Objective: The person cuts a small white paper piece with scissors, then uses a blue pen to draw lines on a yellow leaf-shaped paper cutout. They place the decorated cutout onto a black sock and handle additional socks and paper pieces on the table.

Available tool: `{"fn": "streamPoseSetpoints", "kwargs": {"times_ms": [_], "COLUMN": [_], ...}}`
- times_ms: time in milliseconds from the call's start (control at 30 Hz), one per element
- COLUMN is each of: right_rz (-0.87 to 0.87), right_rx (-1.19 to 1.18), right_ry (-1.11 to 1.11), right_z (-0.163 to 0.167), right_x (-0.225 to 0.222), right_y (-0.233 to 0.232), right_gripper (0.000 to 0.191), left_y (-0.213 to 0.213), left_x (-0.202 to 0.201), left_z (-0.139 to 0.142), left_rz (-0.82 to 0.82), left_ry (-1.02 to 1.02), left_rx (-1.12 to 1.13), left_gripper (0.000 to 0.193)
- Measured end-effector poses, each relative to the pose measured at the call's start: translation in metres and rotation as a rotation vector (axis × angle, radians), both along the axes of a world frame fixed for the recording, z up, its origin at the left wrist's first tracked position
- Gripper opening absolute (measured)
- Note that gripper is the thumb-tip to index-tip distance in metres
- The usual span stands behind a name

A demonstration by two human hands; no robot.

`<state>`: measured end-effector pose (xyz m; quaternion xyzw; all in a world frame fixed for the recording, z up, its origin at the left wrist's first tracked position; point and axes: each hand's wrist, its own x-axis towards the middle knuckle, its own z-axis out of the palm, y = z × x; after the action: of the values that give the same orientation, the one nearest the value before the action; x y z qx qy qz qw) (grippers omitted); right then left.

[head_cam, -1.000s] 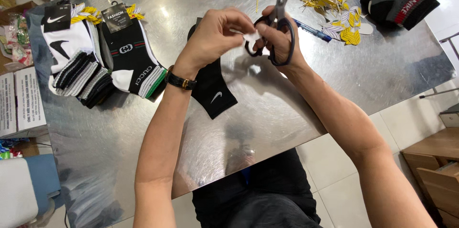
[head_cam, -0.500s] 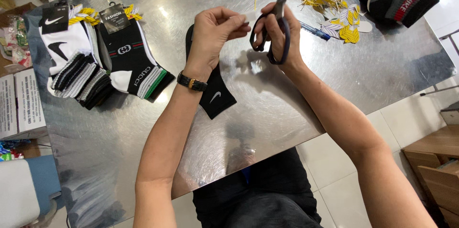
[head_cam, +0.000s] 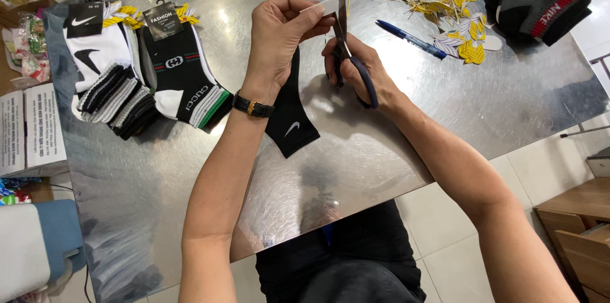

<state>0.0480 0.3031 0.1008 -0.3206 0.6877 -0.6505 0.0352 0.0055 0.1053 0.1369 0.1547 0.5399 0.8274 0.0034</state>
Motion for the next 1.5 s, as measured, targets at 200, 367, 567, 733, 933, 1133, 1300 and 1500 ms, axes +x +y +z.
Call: {"fn": "streamPoseSetpoints", "kwargs": {"times_ms": [200, 367, 567, 733, 933, 1133, 1300, 1500], "right_rz": [-0.019, -0.005, -0.007, -0.014, -0.019, -0.03, -0.054, -0.028], "right_rx": [-0.007, -0.038, -0.078, -0.093, -0.095, -0.101, -0.11, -0.164], "right_ry": [-0.033, -0.081, -0.117, -0.106, -0.114, -0.092, -0.113, -0.113], "right_z": [-0.001, -0.004, -0.01, -0.014, -0.015, -0.014, -0.012, -0.011], "right_x": [0.0, 0.0, 0.001, 0.001, 0.003, 0.002, 0.001, 0.003], "right_y": [0.001, 0.001, 0.0, -0.002, -0.001, -0.002, -0.001, 0.001], "right_gripper": [0.07, 0.071, 0.072, 0.071, 0.069, 0.067, 0.068, 0.064], "left_y": [0.001, 0.0, 0.0, 0.0, -0.001, 0.005, 0.016, 0.021], "left_x": [-0.001, 0.0, 0.004, 0.005, 0.005, 0.005, 0.008, 0.01], "left_z": [0.001, 0.002, 0.004, 0.004, 0.002, -0.007, -0.013, -0.013], "left_rz": [-0.003, -0.005, -0.005, 0.01, -0.014, -0.012, 0.026, 0.031], "left_ry": [0.009, 0.027, 0.037, 0.04, 0.036, 0.065, -0.039, -0.052], "left_rx": [-0.013, -0.043, -0.05, -0.07, -0.037, -0.018, 0.07, 0.145], "left_gripper": [0.003, 0.004, 0.003, 0.002, 0.002, 0.008, 0.009, 0.007]}}
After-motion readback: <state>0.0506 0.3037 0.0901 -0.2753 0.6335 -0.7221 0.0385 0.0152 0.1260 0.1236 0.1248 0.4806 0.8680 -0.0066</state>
